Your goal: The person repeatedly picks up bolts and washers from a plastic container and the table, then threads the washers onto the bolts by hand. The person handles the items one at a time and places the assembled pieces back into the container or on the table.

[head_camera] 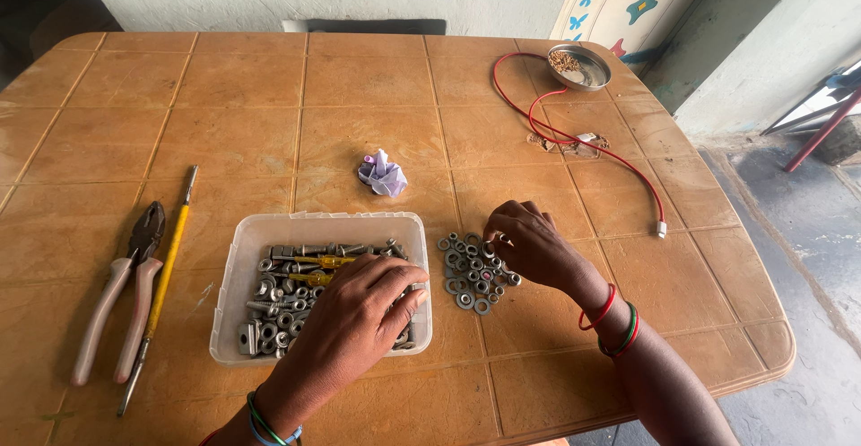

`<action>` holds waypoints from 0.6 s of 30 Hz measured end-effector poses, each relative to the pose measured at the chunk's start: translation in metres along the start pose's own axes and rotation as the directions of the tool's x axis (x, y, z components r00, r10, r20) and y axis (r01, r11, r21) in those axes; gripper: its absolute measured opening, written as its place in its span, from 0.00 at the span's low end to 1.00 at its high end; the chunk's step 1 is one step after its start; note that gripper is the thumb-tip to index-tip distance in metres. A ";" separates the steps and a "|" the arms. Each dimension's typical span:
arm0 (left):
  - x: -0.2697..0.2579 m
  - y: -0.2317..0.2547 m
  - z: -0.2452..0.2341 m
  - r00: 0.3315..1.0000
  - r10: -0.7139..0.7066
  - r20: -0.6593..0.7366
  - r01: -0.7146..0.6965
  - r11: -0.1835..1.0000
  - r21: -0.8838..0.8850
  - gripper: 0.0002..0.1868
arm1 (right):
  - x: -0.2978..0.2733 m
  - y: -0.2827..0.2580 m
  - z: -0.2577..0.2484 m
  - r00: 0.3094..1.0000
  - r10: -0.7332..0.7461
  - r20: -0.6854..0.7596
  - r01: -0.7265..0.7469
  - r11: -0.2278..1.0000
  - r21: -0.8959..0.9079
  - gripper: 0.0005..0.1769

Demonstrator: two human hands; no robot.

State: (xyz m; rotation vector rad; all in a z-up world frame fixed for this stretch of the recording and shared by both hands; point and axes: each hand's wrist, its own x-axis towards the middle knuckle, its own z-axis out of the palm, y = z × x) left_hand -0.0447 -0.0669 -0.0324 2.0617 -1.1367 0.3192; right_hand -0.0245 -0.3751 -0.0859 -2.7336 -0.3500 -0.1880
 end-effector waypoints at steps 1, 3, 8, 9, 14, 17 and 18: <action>0.000 0.000 0.001 1.000 0.002 0.001 -0.002 1.000 0.000 0.09 | 0.001 -0.002 -0.002 0.999 -0.030 -0.018 0.029 0.999 -0.022 0.06; 0.001 -0.001 0.002 1.000 0.005 0.002 -0.005 1.000 0.001 0.08 | 0.003 -0.004 -0.007 0.999 -0.028 -0.039 0.028 1.000 -0.003 0.05; 0.000 0.001 -0.001 1.000 0.011 0.006 -0.011 1.000 0.025 0.13 | 0.011 -0.008 -0.002 0.987 0.157 -0.039 -0.137 0.941 0.310 0.08; 0.001 0.001 -0.001 1.000 0.005 0.006 -0.005 1.000 0.027 0.13 | 0.012 -0.008 0.001 0.995 0.084 -0.062 -0.064 0.959 0.275 0.10; 0.001 0.002 -0.002 1.000 0.014 -0.002 -0.014 0.999 0.030 0.14 | 0.006 -0.008 0.016 0.990 -0.103 -0.099 0.110 0.992 0.067 0.14; 0.001 0.002 -0.003 1.000 0.011 -0.002 -0.011 1.000 0.029 0.14 | 0.004 -0.004 0.016 0.995 -0.077 -0.066 0.082 0.993 0.085 0.14; 0.000 0.002 -0.003 1.000 0.009 0.000 -0.009 1.000 0.027 0.14 | 0.004 -0.003 0.016 0.993 -0.088 -0.075 0.094 0.992 0.084 0.13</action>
